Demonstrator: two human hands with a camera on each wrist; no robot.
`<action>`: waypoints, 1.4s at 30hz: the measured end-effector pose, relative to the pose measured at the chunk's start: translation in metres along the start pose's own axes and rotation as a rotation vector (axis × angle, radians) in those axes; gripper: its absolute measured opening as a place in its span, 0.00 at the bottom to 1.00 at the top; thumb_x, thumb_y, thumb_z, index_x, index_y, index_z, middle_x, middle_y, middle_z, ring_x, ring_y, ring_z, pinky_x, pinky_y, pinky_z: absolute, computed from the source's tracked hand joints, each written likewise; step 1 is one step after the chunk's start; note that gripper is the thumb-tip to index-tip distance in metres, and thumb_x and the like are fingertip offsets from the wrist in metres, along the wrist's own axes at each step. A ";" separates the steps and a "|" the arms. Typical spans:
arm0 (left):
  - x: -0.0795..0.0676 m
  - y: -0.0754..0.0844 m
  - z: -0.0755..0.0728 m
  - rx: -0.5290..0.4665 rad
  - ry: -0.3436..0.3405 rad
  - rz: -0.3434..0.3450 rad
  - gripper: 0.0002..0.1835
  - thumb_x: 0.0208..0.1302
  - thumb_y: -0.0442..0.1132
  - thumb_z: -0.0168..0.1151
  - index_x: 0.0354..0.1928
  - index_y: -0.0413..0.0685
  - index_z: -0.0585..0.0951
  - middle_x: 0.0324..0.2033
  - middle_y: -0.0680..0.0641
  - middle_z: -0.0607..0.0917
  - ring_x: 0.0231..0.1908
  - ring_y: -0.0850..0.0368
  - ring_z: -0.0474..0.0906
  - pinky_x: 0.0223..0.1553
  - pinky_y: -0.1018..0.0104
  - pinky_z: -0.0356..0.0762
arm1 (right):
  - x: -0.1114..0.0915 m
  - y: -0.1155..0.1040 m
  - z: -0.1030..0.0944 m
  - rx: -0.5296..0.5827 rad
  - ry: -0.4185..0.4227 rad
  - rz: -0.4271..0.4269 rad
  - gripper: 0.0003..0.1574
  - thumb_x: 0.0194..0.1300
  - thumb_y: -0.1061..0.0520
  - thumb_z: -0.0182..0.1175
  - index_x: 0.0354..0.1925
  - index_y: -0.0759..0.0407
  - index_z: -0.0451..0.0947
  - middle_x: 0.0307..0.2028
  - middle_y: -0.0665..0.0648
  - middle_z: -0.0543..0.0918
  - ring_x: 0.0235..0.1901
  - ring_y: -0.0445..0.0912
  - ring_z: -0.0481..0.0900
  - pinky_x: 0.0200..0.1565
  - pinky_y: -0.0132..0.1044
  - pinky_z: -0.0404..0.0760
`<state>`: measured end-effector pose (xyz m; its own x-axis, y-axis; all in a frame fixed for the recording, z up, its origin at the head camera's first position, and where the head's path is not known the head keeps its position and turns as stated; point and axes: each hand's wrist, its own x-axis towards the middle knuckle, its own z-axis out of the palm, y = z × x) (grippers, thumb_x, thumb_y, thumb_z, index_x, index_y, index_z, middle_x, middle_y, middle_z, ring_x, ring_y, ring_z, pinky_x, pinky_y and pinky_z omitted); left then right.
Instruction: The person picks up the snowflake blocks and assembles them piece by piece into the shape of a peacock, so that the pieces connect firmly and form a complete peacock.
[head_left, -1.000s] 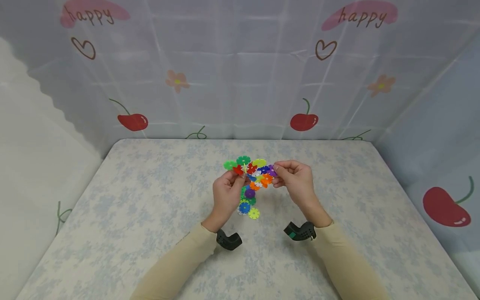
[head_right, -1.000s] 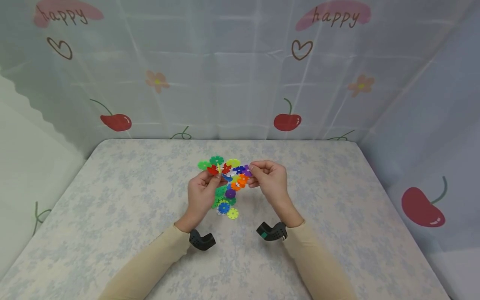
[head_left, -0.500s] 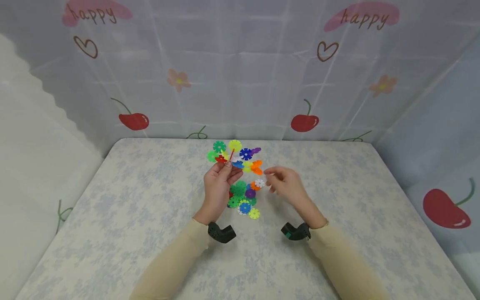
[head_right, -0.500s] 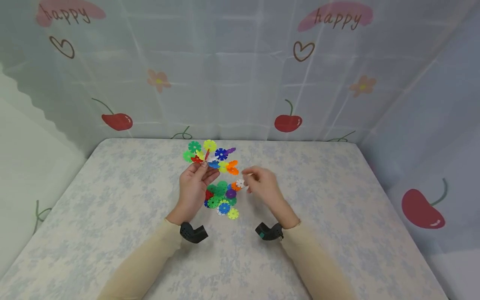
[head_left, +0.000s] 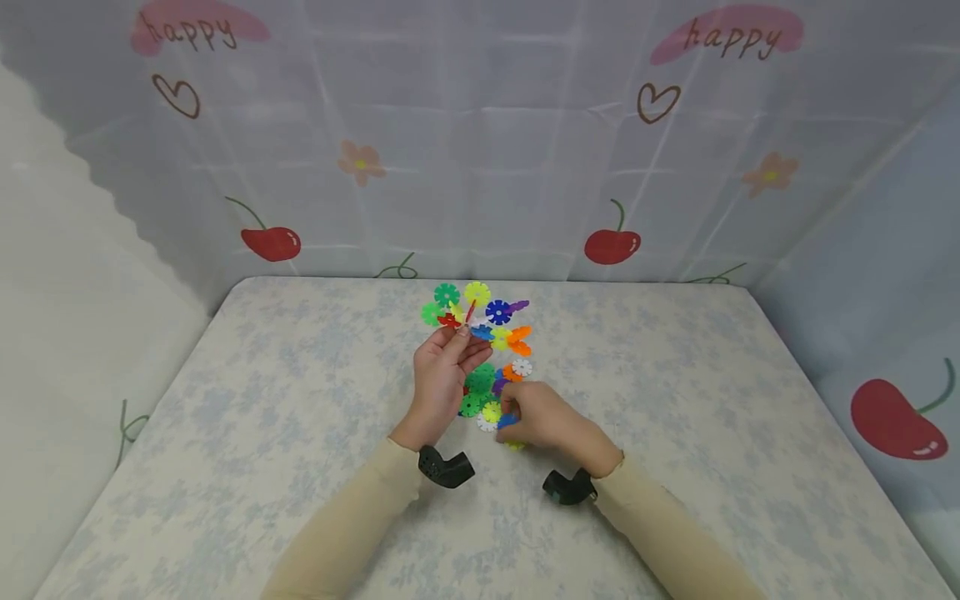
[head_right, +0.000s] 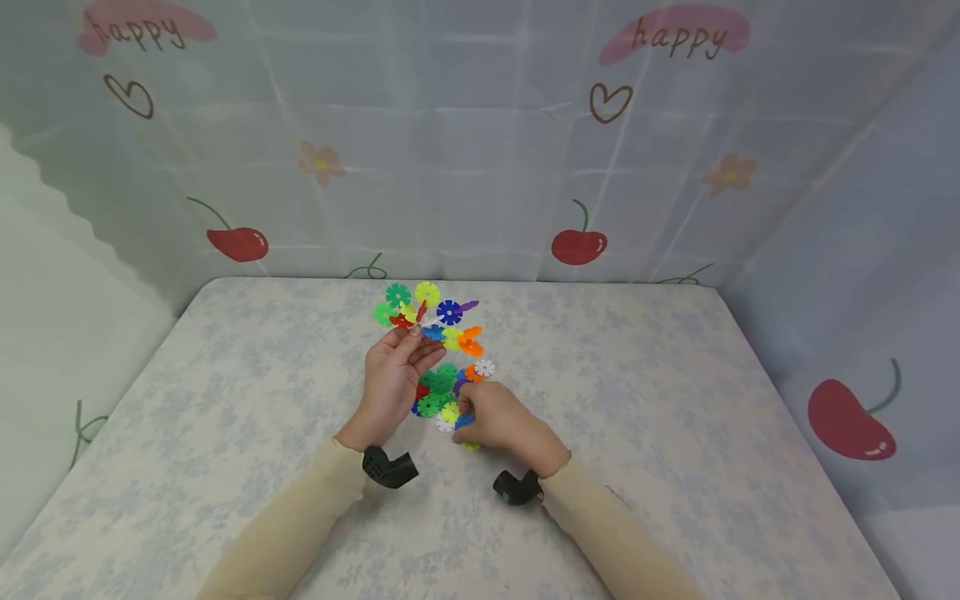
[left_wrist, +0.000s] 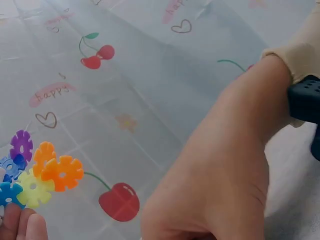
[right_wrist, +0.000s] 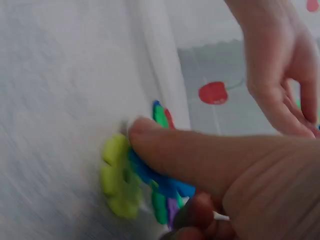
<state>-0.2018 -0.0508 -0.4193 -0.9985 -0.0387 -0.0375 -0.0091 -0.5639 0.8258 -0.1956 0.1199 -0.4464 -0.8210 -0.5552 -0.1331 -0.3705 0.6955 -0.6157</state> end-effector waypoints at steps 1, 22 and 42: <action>0.000 0.000 0.000 0.001 0.001 -0.001 0.08 0.78 0.32 0.51 0.37 0.44 0.75 0.32 0.48 0.85 0.36 0.59 0.88 0.45 0.66 0.88 | -0.001 0.002 -0.004 0.026 -0.031 0.001 0.16 0.55 0.56 0.78 0.28 0.58 0.77 0.22 0.49 0.71 0.23 0.42 0.68 0.27 0.30 0.66; -0.004 -0.002 0.001 0.225 -0.171 -0.158 0.10 0.75 0.33 0.52 0.32 0.39 0.77 0.22 0.52 0.83 0.23 0.60 0.81 0.33 0.66 0.88 | -0.042 0.008 -0.095 0.271 0.305 -0.151 0.10 0.75 0.65 0.55 0.45 0.69 0.82 0.31 0.60 0.83 0.30 0.42 0.81 0.38 0.29 0.85; -0.003 -0.001 0.001 0.233 -0.155 -0.229 0.11 0.76 0.33 0.53 0.34 0.41 0.80 0.23 0.52 0.84 0.23 0.60 0.82 0.32 0.68 0.88 | -0.045 -0.012 -0.080 -0.148 0.473 -0.256 0.08 0.69 0.67 0.63 0.45 0.64 0.86 0.35 0.58 0.89 0.30 0.44 0.84 0.36 0.39 0.88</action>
<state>-0.1991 -0.0493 -0.4191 -0.9653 0.2021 -0.1651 -0.2273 -0.3401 0.9125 -0.1893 0.1727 -0.3705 -0.7897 -0.4731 0.3906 -0.6127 0.6412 -0.4621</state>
